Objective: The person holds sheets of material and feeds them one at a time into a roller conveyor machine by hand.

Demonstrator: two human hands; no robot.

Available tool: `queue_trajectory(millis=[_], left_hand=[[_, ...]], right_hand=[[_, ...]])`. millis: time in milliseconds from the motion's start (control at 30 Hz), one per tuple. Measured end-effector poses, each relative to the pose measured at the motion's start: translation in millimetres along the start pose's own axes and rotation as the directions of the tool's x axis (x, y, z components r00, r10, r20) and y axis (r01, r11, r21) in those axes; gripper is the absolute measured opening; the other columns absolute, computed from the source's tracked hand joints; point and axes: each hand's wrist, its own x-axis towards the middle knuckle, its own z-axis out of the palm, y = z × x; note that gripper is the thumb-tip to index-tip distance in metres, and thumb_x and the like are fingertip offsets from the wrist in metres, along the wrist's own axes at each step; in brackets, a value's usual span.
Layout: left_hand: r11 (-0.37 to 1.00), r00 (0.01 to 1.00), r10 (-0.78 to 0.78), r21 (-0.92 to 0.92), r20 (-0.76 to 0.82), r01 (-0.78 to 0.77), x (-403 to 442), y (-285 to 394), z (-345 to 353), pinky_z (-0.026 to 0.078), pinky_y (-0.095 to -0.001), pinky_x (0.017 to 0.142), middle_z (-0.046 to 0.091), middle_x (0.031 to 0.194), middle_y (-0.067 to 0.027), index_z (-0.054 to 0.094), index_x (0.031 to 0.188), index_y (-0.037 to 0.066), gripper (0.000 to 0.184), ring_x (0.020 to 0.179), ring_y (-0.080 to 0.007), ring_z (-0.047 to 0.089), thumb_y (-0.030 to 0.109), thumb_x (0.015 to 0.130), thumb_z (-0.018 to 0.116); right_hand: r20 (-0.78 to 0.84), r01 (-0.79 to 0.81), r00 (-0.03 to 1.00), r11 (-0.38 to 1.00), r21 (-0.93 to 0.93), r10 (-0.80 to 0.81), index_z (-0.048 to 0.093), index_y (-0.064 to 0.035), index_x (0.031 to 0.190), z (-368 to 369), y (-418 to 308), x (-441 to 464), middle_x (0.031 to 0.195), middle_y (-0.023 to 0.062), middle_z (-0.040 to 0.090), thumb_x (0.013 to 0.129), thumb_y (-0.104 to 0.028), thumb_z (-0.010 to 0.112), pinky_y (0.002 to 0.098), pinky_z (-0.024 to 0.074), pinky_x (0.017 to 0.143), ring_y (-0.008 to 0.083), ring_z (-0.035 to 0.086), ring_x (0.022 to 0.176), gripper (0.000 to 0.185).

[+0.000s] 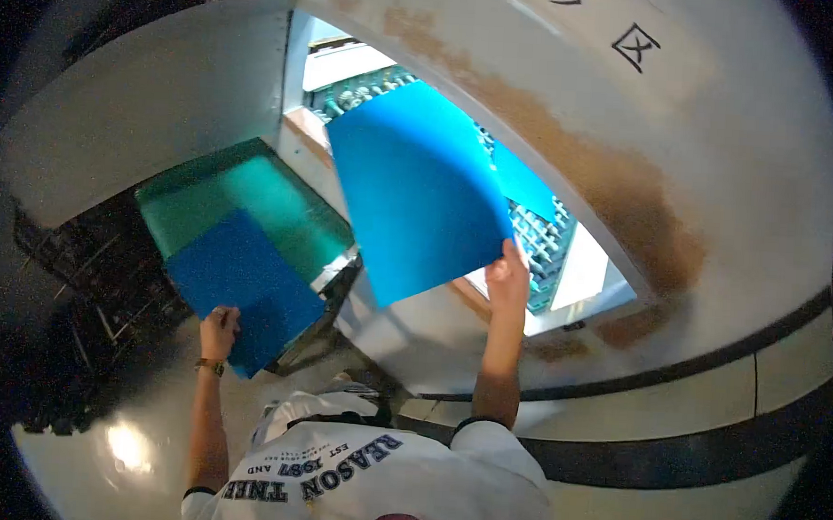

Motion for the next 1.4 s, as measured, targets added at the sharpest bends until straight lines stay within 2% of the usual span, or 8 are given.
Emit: queue_trajectory(millis=[133,233,267,333,367,533,633,1400], left_hand=[[0.994,0.986,-0.099,-0.04,0.135,0.105,14,-29,15,0.038,-0.0268,0.037,0.055,0.051,-0.0079,0.057,0.072,-0.001,0.036,0.038,-0.0125,0.049,0.029,0.089,0.047],[0.916,0.946,-0.296,-0.241,0.132,0.32,16,-40,20,0.038,-0.0266,0.036,0.054,0.051,-0.007,0.057,0.069,0.0,0.038,0.037,-0.0115,0.049,0.03,0.089,0.046],[0.921,0.95,-0.283,-0.24,0.132,0.307,15,-36,18,0.038,-0.0262,0.036,0.054,0.05,-0.0064,0.057,0.068,0.0,0.039,0.037,-0.011,0.049,0.031,0.089,0.046],[0.927,0.953,-0.269,-0.231,0.142,0.296,14,-33,16,0.038,-0.0257,0.036,0.054,0.05,-0.0059,0.057,0.067,0.0,0.041,0.037,-0.0105,0.049,0.033,0.089,0.046],[0.931,0.955,-0.262,-0.225,0.138,0.288,14,-33,16,0.038,-0.0254,0.036,0.053,0.05,-0.0056,0.056,0.067,0.0,0.041,0.037,-0.0104,0.049,0.033,0.089,0.046],[0.941,0.958,-0.255,-0.197,0.13,0.277,17,-32,15,0.037,-0.0239,0.036,0.053,0.05,-0.0052,0.056,0.066,0.001,0.042,0.037,-0.0104,0.048,0.035,0.089,0.046],[0.927,0.956,-0.279,-0.234,0.091,0.293,14,-28,16,0.033,-0.0223,0.035,0.048,0.05,0.0002,0.051,0.062,0.007,0.039,0.038,-0.0073,0.042,0.035,0.089,0.046],[0.931,0.958,-0.284,-0.226,0.044,0.286,15,-25,18,0.037,-0.0235,0.035,0.053,0.05,-0.0041,0.057,0.065,0.002,0.04,0.037,-0.009,0.048,0.032,0.089,0.046]], right_hand=[[-0.19,0.06,0.979,0.997,-0.05,-0.069,0.048,0.0032,0.112,-57,-31,-13,0.103,0.0087,0.055,0.083,-0.008,0.05,0.0278,0.0447,0.08,0.0151,0.054,0.09,0.031],[-0.41,-0.044,0.896,0.884,-0.466,-0.172,0.046,0.0027,0.115,-94,-31,-24,0.104,0.0109,0.054,0.081,-0.008,0.054,0.0291,0.0453,0.08,0.0163,0.053,0.09,0.037],[-0.49,-0.153,0.837,0.756,-0.637,-0.244,0.046,0.0023,0.116,-102,-28,-25,0.108,0.0135,0.052,0.08,-0.01,0.057,0.0314,0.0447,0.082,0.019,0.053,0.094,0.04],[-0.04,0.004,0.693,0.059,-0.998,-0.72,0.045,0.0022,0.118,-115,-9,-28,0.113,0.0194,0.049,0.077,-0.012,0.06,0.036,0.0409,0.087,0.0269,0.05,0.102,0.045],[0.199,-0.075,0.636,-0.316,-0.946,-0.746,0.044,0.0037,0.116,-101,-8,-28,0.114,0.0221,0.048,0.076,-0.013,0.061,0.0379,0.0369,0.091,0.0329,0.046,0.107,0.047],[0.338,0.201,0.859,-0.355,-0.913,-0.384,0.048,-0.0077,0.117,-85,37,-18,0.12,0.0188,0.045,0.079,-0.028,0.058,0.0483,0.0306,0.094,0.0375,0.04,0.112,0.043],[0.216,0.042,0.94,-0.536,-0.843,-0.265,0.05,-0.0102,0.115,-66,55,-17,0.12,0.0176,0.046,0.081,-0.035,0.055,0.0516,0.0313,0.092,0.0373,0.04,0.112,0.043],[0.113,-0.021,0.966,-0.504,-0.863,-0.234,0.05,-0.0128,0.117,-75,60,0,0.122,0.0183,0.044,0.083,-0.041,0.048,0.0541,0.0294,0.092,0.0374,0.039,0.113,0.044]])
